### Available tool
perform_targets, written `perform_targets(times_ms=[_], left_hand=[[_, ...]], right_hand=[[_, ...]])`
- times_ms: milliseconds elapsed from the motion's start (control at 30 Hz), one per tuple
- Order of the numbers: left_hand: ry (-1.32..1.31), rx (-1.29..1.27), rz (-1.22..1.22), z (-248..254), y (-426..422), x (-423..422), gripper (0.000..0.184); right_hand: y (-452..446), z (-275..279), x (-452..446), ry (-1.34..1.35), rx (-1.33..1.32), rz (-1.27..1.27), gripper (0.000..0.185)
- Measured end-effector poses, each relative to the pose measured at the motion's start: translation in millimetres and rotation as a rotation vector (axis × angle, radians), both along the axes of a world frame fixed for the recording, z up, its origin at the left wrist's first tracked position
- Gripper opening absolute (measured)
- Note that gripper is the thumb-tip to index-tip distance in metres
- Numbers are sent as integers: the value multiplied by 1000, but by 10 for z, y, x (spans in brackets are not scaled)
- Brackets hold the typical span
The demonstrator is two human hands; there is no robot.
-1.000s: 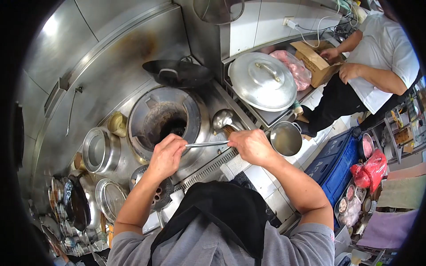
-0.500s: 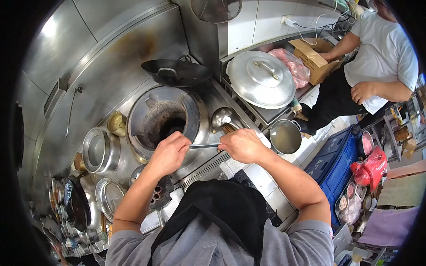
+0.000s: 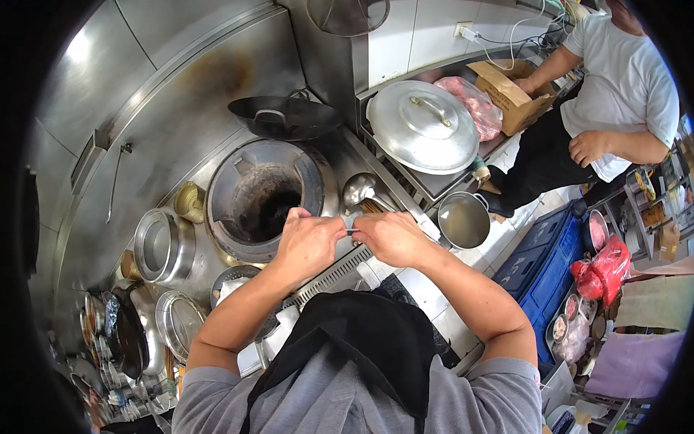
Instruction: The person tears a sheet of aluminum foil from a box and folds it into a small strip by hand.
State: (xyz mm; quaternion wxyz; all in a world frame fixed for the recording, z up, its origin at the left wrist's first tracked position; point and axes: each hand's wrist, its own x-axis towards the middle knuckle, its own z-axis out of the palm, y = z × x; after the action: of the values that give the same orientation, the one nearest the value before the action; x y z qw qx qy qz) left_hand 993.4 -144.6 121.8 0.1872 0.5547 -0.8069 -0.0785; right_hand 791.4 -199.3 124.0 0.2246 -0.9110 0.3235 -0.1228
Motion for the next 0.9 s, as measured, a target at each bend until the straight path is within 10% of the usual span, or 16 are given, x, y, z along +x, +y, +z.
perform_targets(times_ms=[900], left_hand=[[152,38,23,-285,252,154,13]], right_hand=[[37,-288,92,-81,-49,105,19]])
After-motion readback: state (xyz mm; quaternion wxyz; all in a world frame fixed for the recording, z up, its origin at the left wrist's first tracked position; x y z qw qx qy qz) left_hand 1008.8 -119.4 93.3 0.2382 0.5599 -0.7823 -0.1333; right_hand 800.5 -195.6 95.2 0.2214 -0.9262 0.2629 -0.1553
